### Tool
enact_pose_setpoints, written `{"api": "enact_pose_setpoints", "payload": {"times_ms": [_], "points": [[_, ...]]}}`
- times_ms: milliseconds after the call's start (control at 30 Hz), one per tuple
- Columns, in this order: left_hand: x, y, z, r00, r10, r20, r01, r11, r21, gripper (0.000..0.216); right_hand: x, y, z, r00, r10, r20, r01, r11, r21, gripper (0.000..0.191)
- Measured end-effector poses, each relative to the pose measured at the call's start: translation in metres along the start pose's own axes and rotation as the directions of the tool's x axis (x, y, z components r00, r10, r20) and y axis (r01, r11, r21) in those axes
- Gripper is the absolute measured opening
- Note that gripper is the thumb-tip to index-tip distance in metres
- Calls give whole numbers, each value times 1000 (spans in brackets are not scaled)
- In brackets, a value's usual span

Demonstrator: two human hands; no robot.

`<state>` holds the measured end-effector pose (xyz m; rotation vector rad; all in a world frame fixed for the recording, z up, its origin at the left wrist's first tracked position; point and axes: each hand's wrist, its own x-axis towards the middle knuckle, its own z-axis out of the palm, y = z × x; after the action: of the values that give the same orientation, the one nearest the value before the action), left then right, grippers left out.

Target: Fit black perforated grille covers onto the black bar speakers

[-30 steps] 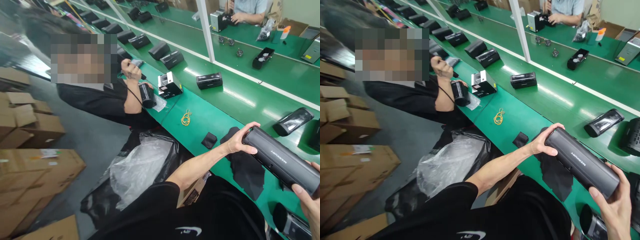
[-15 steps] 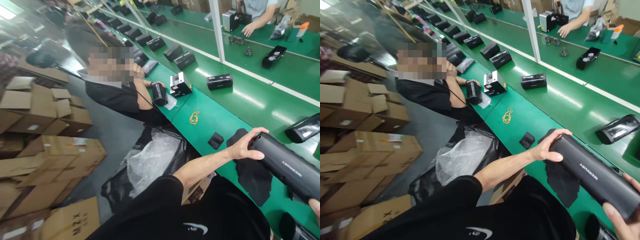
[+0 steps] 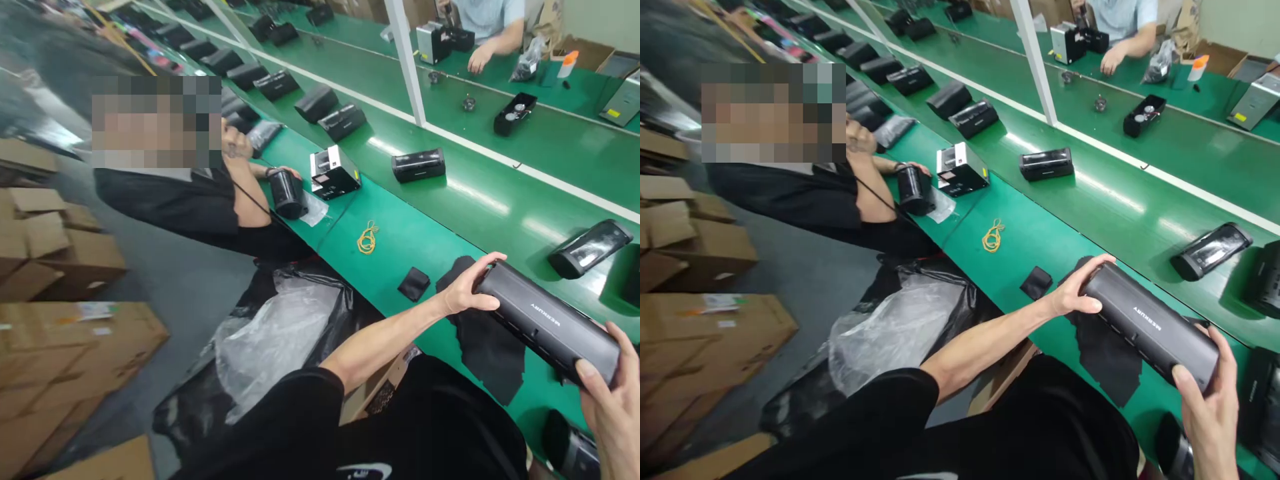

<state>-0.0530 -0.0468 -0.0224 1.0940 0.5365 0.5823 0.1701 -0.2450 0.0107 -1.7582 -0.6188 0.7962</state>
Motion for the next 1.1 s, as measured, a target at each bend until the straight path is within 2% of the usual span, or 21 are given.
{"api": "enact_pose_setpoints", "payload": {"times_ms": [33,100,167,233,300,367,433,500,533,600,667,700,767,867,967,1033,1100], "points": [[1,-4,1,1000,17,-22,-17,1000,14,105,1,1,3,1000,-20,-21,21,1000,8,98],[7,-16,3,993,-26,-115,28,999,15,99,7,6,9,996,91,-20,-90,994,57,102],[16,-28,5,958,-164,-233,163,986,-22,87,14,13,12,958,284,38,-286,951,116,104],[22,-34,4,894,-341,-290,337,939,-67,76,18,20,10,926,362,110,-375,917,137,103],[24,-31,1,831,-497,-249,499,865,-59,76,18,25,5,936,325,132,-340,933,117,102],[24,-24,-5,797,-584,-156,589,808,-20,83,17,29,1,940,312,138,-328,938,115,99],[24,-18,-10,815,-574,-82,575,818,-7,83,18,34,1,915,376,146,-397,903,162,87],[26,-18,-12,838,-539,-83,540,841,-12,76,19,41,3,873,464,150,-487,846,219,72],[28,-19,-12,832,-545,-101,548,837,-2,71,21,44,4,851,505,145,-526,818,235,66],[32,-24,-11,783,-603,-154,614,788,37,64,24,49,7,796,589,142,-605,759,241,58],[35,-27,-11,733,-662,-157,677,732,71,64,27,51,8,733,663,151,-677,693,247,58],[36,-27,-11,725,-673,-144,687,723,80,67,29,50,8,707,689,157,-703,664,255,58],[37,-25,-12,741,-661,-119,671,737,84,80,30,49,8,674,720,168,-733,622,276,58],[38,-20,-13,777,-624,-88,630,773,81,98,31,47,5,656,721,223,-751,598,279,58],[41,-13,-8,785,-612,-95,620,776,119,87,35,51,2,624,727,287,-780,563,272,63],[43,-8,-4,774,-612,-160,633,750,194,77,39,56,3,570,765,300,-821,511,255,65],[47,-4,-1,750,-618,-236,661,692,290,81,41,61,5,541,787,296,-841,499,210,67]]}}
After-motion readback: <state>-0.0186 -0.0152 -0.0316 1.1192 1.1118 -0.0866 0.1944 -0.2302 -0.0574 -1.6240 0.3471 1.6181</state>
